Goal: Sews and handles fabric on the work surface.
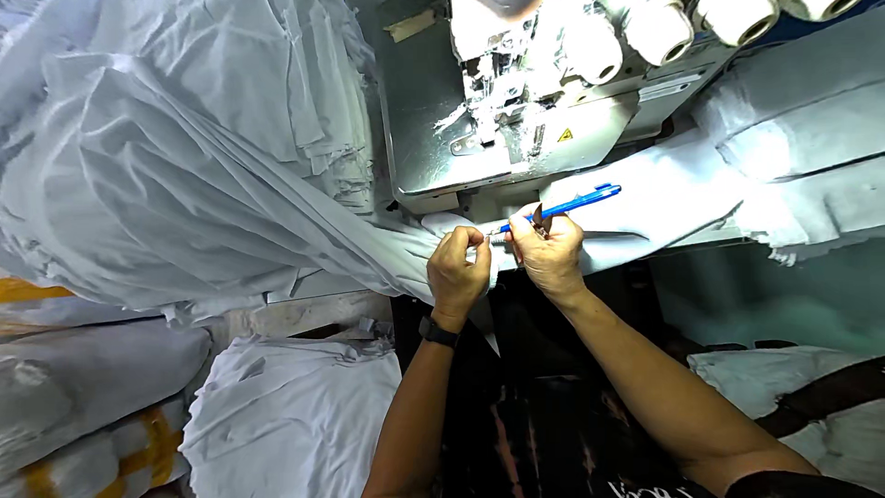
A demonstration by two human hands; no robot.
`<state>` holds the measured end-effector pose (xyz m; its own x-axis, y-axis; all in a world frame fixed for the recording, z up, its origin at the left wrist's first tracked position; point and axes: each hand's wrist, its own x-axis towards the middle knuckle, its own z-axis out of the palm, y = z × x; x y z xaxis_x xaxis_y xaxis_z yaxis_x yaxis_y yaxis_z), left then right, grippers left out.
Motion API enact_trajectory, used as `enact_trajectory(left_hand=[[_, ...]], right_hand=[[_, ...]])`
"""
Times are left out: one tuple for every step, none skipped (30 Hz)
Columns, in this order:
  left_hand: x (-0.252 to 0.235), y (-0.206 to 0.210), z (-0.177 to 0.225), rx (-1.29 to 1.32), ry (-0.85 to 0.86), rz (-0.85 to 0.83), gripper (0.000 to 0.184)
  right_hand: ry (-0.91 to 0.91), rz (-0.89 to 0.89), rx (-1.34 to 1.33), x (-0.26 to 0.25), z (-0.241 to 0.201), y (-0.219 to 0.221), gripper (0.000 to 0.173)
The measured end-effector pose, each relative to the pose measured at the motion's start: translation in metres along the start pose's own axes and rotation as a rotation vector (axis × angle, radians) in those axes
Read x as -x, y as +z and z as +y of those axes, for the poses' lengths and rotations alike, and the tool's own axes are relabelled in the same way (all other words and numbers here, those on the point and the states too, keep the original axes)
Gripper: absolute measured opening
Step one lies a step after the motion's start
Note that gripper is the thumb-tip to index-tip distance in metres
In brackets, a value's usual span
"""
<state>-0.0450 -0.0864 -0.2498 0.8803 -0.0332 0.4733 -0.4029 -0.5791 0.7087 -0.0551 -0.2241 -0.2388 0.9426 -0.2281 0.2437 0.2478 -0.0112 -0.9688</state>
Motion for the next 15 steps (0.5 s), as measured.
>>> enact_trajectory(left_hand=[[0.0001,0.0006,-0.0001,0.003,0.002,0.005,0.005],[0.0004,0.0011,-0.0002,0.007,0.001,0.009,0.005],[0.0005,0.0009,-0.0002,0.006,-0.003,0.011,0.006],[0.0008,0.0006,0.0,0.004,-0.009,0.01,0.006],[0.001,0.0004,0.0002,0.003,-0.015,0.009,0.006],[0.001,0.0003,0.0003,0.004,-0.017,0.011,0.007],[0.0011,0.0003,0.0001,0.008,-0.015,0.013,0.007],[0.001,0.0003,-0.0002,0.009,-0.012,0.015,0.007],[0.0009,0.0004,-0.0004,0.011,-0.009,0.017,0.007],[0.001,0.0003,-0.0003,0.012,-0.007,0.016,0.007],[0.001,0.0002,0.0001,0.012,-0.007,0.014,0.007],[0.0009,0.0002,0.0003,0.015,-0.007,0.016,0.007],[0.0012,0.0002,0.0004,0.018,-0.005,0.018,0.007],[0.0015,0.0001,0.0004,0.02,-0.003,0.018,0.007],[0.0018,-0.0001,0.0001,0.02,0.0,0.016,0.008]], right_hand=[[0.004,0.0,0.001,0.0003,-0.0006,0.0003,0.003],[0.013,0.0,-0.001,0.0007,-0.0015,0.0007,0.003],[0.02,0.0,0.001,0.0008,-0.0023,0.0014,0.003],[0.022,-0.002,0.004,0.001,-0.0023,0.0017,0.003],[0.02,-0.003,0.009,0.0011,-0.0017,0.0016,0.002],[0.016,-0.004,0.016,0.0011,-0.0015,0.0015,0.002],[0.014,-0.006,0.017,0.0012,-0.0017,0.0016,0.002],[0.013,-0.01,0.015,0.0012,-0.0016,0.0016,0.002],[0.008,-0.016,0.017,0.0012,-0.0013,0.0015,0.002],[0.002,-0.024,0.02,0.0016,-0.001,0.0012,0.003],[-0.002,-0.029,0.027,0.0018,-0.0009,0.0011,0.003],[-0.007,-0.029,0.039,0.0017,-0.001,0.0013,0.003],[-0.014,-0.029,0.058,0.0021,-0.0007,0.0012,0.003],[-0.016,-0.024,0.071,0.0026,-0.0006,0.0011,0.004],[-0.01,-0.01,0.069,0.0031,-0.0008,0.0008,0.004]])
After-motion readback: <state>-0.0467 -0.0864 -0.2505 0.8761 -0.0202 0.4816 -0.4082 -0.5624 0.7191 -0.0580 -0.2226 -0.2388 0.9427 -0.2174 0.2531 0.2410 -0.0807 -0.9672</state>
